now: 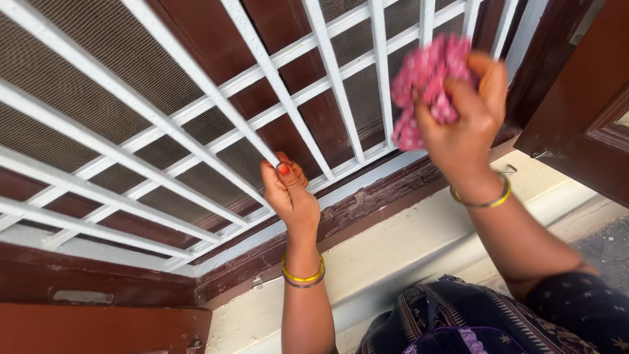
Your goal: The person wipes a white metal window grate and the wooden window frame with a pink cloth by hand.
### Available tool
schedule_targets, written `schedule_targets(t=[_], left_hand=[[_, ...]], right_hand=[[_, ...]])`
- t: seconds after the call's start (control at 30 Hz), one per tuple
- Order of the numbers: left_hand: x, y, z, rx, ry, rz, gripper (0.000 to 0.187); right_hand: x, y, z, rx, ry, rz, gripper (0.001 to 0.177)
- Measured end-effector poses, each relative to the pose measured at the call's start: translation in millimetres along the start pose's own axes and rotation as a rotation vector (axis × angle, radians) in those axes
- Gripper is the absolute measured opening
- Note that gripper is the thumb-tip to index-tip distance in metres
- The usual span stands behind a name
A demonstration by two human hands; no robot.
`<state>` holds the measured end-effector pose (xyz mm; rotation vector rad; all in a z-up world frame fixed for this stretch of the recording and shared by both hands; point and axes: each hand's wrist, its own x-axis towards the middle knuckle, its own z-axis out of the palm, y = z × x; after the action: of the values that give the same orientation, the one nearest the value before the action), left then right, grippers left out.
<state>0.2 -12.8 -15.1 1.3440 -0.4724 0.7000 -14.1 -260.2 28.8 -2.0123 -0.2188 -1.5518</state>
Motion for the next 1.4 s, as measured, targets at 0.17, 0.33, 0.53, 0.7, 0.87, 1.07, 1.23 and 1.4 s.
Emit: schedule_targets(t=[0.17,0.33,0.53,0.7,0.87,1.07,1.23,1.4], left_hand=[[1.0,7.1,5.1,-0.028,0.039,-0.040,0.025],[-15.1,34.5,38.8,0.504,0.171,0.323,0.045],[-23.7,47.0,81.6,0.444,-0.242,0.609,0.046],[-8.4,39.8,112.6,0.475,-0.072,0.558,0.050],[-4.4,19.6,118.4,0.347,0.067,0.496,0.045],[-9.7,-1.9,96.7,0.099,-0.071,0.014,0.033],[-6.3,0.4,93.5,0.058,-0.148,0.020,0.028],[-2.2,3.7,94.8,0.052,-0.152,0.022,0.028]], right_hand=[[-36.5,-0.5,-5.2,-0.076,-0.033,0.088,0.028],[3.2,-7.4,-5.1,-0.002,0.041,0.003,0.029],[16.4,-18.5,15.5,-0.103,0.202,-0.090,0.033],[-48.2,-12.9,13.0,-0.125,0.124,-0.009,0.032],[-66.7,-3.0,0.8,-0.088,0.045,0.065,0.025],[3.9,-15.6,-0.2,-0.055,0.105,0.002,0.025],[28.4,-28.1,8.5,0.024,0.200,-0.071,0.031],[-26.3,-19.8,11.9,-0.089,0.115,0.001,0.032]])
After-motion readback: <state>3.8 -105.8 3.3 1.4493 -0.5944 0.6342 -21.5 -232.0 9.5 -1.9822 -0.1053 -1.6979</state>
